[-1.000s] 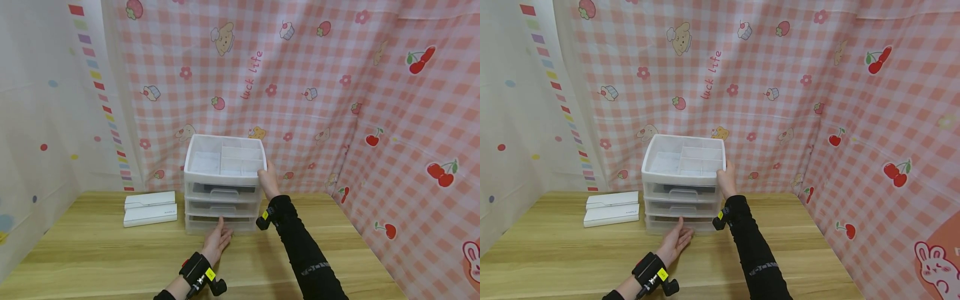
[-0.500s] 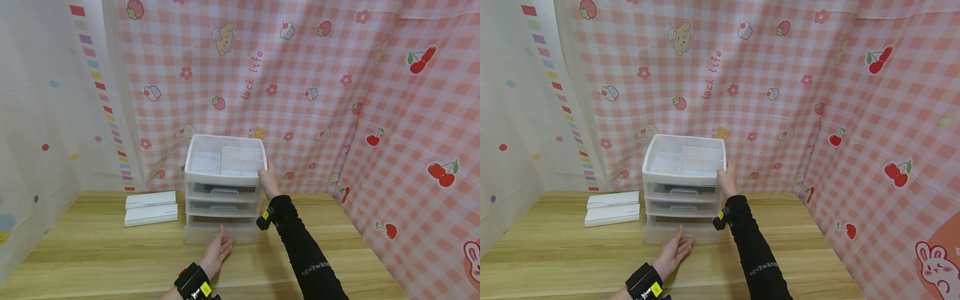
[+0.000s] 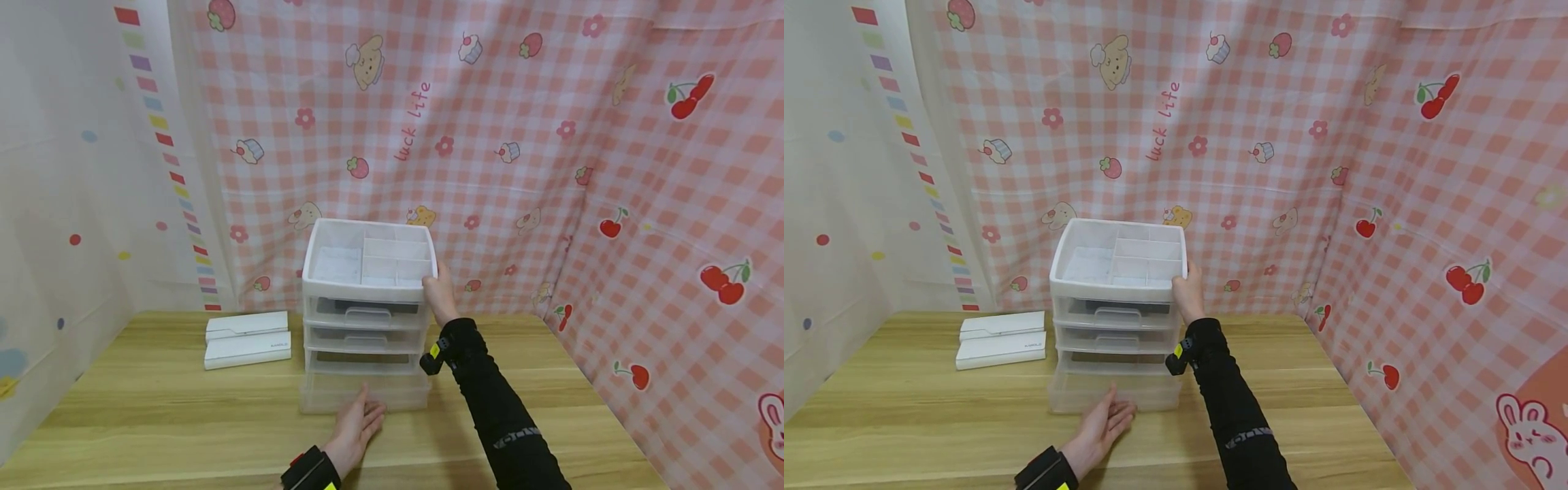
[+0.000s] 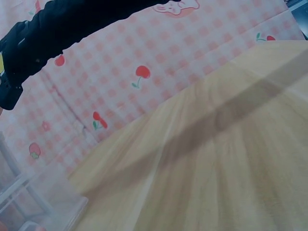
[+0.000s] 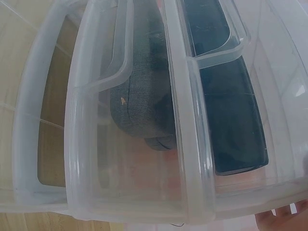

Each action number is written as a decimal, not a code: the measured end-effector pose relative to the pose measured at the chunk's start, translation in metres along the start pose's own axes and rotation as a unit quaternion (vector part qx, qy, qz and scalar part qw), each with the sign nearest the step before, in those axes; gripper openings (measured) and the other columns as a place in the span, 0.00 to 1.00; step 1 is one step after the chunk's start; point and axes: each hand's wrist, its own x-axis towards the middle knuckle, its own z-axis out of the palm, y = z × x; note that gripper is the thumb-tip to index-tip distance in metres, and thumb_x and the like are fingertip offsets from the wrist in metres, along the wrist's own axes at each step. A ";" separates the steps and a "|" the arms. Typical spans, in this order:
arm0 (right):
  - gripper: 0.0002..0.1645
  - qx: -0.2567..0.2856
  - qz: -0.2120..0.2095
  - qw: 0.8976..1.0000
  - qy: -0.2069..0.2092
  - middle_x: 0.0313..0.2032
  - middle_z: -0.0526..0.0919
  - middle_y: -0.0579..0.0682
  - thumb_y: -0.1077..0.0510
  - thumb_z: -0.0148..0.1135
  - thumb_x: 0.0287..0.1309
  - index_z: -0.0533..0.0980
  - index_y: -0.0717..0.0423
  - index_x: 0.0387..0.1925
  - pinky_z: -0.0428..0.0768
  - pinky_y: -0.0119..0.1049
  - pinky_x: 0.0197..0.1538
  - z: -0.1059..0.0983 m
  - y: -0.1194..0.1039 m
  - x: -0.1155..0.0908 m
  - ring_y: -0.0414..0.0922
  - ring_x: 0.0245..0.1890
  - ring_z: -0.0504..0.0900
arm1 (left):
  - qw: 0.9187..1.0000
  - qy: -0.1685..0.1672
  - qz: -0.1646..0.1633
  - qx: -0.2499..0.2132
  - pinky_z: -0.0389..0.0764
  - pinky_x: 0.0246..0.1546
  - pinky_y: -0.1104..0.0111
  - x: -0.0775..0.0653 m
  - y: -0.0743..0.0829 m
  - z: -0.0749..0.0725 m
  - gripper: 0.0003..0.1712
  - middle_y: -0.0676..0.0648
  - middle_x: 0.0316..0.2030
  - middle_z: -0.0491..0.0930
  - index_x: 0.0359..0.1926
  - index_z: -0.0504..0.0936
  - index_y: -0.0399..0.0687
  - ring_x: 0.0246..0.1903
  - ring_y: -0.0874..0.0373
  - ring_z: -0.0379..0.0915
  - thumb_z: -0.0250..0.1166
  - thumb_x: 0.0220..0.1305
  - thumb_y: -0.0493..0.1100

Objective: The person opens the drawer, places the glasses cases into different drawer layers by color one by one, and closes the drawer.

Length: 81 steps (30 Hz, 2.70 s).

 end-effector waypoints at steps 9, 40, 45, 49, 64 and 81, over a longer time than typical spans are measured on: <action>0.39 -0.004 -0.001 1.000 0.001 0.68 0.61 0.55 0.69 0.41 0.56 0.54 0.55 0.71 0.58 0.53 0.71 -0.001 0.000 0.000 0.53 0.66 0.63 | 1.000 0.014 -0.011 -0.009 0.77 0.52 0.66 -0.009 -0.001 -0.001 0.37 0.29 0.54 0.67 0.65 0.49 0.19 0.44 0.56 0.75 0.43 0.74 0.50; 0.36 -0.001 0.000 1.000 0.000 0.67 0.62 0.55 0.68 0.41 0.58 0.56 0.55 0.69 0.58 0.54 0.70 -0.001 0.000 -0.003 0.53 0.64 0.64 | 0.678 0.035 0.345 0.648 0.73 0.25 0.66 0.028 0.143 -0.093 0.06 0.44 0.29 0.81 0.38 0.79 0.37 0.25 0.56 0.75 0.60 0.61 0.34; 0.36 -0.002 -0.007 1.000 0.004 0.67 0.63 0.55 0.68 0.41 0.57 0.57 0.55 0.69 0.58 0.54 0.70 -0.001 0.000 -0.002 0.53 0.64 0.64 | 0.591 0.100 0.373 0.709 0.76 0.28 0.57 0.050 0.141 -0.124 0.13 0.37 0.34 0.79 0.42 0.78 0.34 0.33 0.41 0.75 0.67 0.55 0.35; 0.36 -0.007 -0.006 1.000 0.004 0.67 0.62 0.55 0.68 0.41 0.57 0.57 0.55 0.69 0.59 0.54 0.70 -0.001 0.000 -0.002 0.53 0.63 0.64 | 0.561 0.102 0.335 0.750 0.77 0.39 0.47 0.065 0.133 -0.145 0.25 0.31 0.45 0.76 0.50 0.75 0.32 0.47 0.33 0.71 0.70 0.54 0.41; 0.39 -0.001 0.001 1.000 0.000 0.69 0.60 0.53 0.69 0.40 0.56 0.55 0.53 0.71 0.58 0.54 0.71 -0.002 -0.002 -0.003 0.53 0.66 0.63 | 0.583 0.066 0.214 0.781 0.53 0.55 0.26 0.083 0.115 -0.179 0.36 0.26 0.65 0.59 0.65 0.63 0.34 0.65 0.28 0.54 0.65 0.60 0.43; 0.39 0.001 0.007 1.000 -0.001 0.70 0.57 0.54 0.68 0.41 0.57 0.53 0.53 0.72 0.56 0.54 0.71 -0.002 -0.002 -0.003 0.54 0.67 0.60 | 0.564 0.066 0.293 0.769 0.65 0.45 0.28 0.079 0.115 -0.184 0.28 0.30 0.53 0.73 0.53 0.72 0.38 0.53 0.32 0.70 0.71 0.52 0.38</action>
